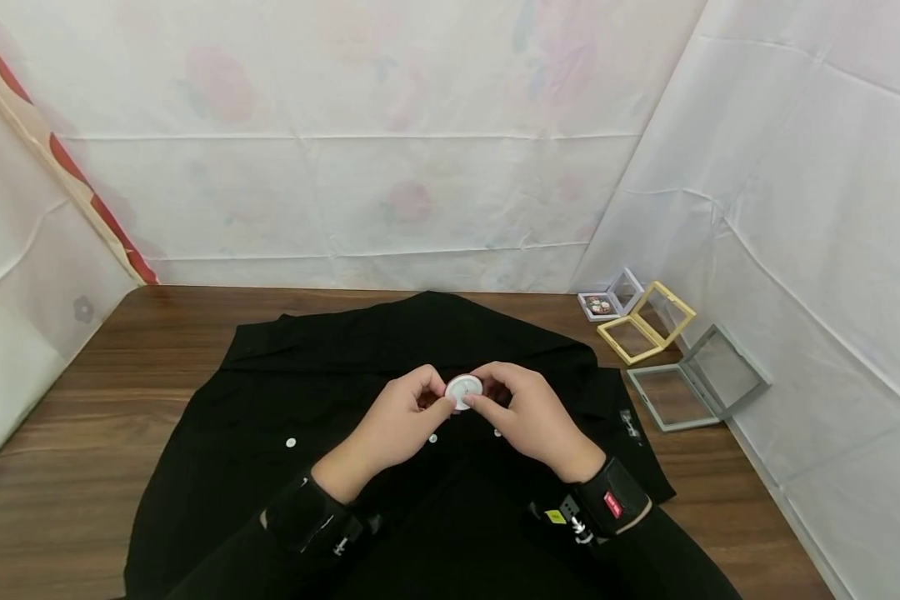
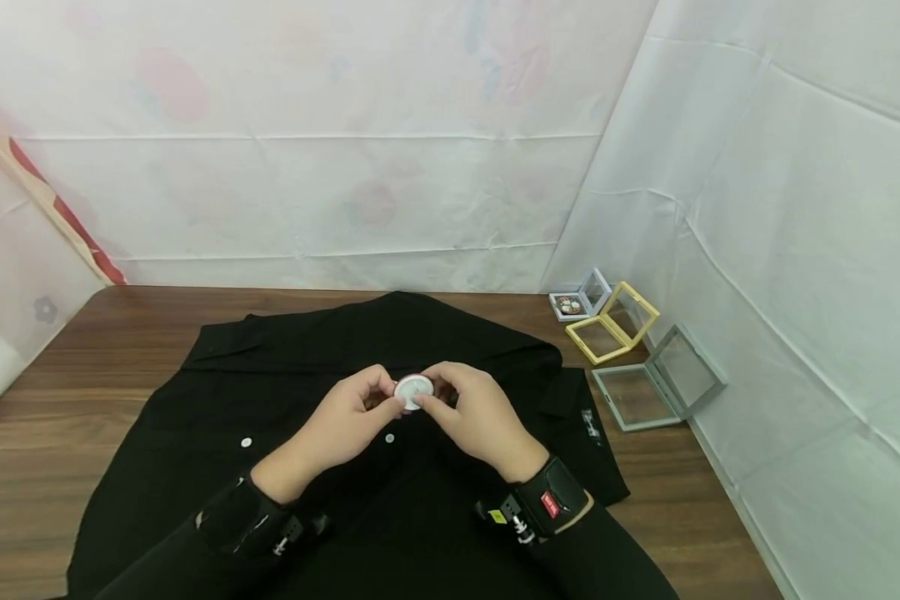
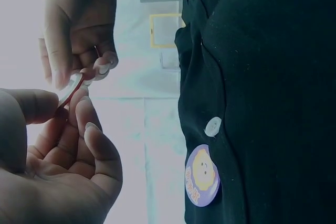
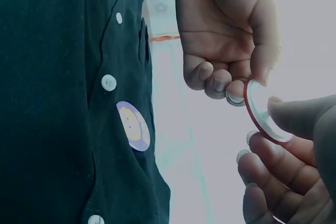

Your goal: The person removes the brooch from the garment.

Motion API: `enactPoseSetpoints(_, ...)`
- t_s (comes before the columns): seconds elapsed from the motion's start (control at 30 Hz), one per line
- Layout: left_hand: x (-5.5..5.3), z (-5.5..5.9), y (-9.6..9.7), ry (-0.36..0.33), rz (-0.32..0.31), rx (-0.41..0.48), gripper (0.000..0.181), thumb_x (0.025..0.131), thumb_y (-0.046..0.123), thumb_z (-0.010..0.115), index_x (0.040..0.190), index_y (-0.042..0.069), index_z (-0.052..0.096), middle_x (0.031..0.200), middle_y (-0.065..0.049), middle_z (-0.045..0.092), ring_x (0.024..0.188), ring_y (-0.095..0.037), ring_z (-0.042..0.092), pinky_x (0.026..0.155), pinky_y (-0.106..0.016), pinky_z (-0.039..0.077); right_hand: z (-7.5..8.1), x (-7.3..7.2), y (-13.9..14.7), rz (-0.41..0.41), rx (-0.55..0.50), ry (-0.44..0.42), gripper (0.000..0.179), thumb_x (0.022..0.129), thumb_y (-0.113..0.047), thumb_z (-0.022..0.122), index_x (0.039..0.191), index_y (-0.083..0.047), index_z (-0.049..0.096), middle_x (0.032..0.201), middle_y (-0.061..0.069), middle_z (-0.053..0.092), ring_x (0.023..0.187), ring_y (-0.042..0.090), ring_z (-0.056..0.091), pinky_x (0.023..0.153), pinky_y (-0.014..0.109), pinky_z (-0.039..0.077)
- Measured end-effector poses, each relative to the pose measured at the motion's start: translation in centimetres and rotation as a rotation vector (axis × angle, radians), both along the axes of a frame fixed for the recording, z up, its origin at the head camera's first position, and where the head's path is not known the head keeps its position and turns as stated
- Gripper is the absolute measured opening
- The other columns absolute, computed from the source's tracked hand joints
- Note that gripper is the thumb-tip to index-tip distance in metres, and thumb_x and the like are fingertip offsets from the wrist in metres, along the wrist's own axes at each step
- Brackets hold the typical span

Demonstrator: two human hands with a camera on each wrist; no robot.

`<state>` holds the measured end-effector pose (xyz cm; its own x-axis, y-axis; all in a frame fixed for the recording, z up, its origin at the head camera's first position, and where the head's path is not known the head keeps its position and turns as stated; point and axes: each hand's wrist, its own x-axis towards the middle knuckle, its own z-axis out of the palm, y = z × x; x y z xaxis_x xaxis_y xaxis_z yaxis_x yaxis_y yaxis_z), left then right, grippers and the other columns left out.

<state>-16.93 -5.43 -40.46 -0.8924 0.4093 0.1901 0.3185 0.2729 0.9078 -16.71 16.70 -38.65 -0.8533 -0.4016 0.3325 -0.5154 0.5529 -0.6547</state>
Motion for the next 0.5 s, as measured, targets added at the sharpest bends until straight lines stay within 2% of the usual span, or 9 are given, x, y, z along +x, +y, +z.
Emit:
enactPoseSetpoints(0.3, 0.25, 0.06, 0.17, 0.039, -0.002, -0.033, 0.009, 0.101, 0.012, 0.063, 0.094, 0.016, 0.060, 0.078, 0.001, 0.060, 0.060, -0.013, 0.053, 0.053, -0.028, 0.047, -0.02, 0.04, 0.01, -0.006, -0.067, -0.081, 0.005, 0.099, -0.024, 0.074, 0.102, -0.021, 0.071, 0.087, -0.008, 0.064, 0.072, 0.011, 0.058, 0.065, 0.032, 0.052)
enactPoseSetpoints(0.5, 0.36, 0.11, 0.24, 0.042, -0.003, -0.049, 0.009, 0.102, 0.013, 0.063, 0.094, 0.016, 0.060, 0.076, 0.002, 0.059, 0.059, -0.014, 0.053, 0.053, -0.028, 0.047, -0.14, 0.08, -0.11, -0.014, -0.086, -0.115, 0.006, 0.099, -0.025, 0.073, 0.099, -0.020, 0.071, 0.085, -0.007, 0.063, 0.070, 0.014, 0.057, 0.063, 0.031, 0.050)
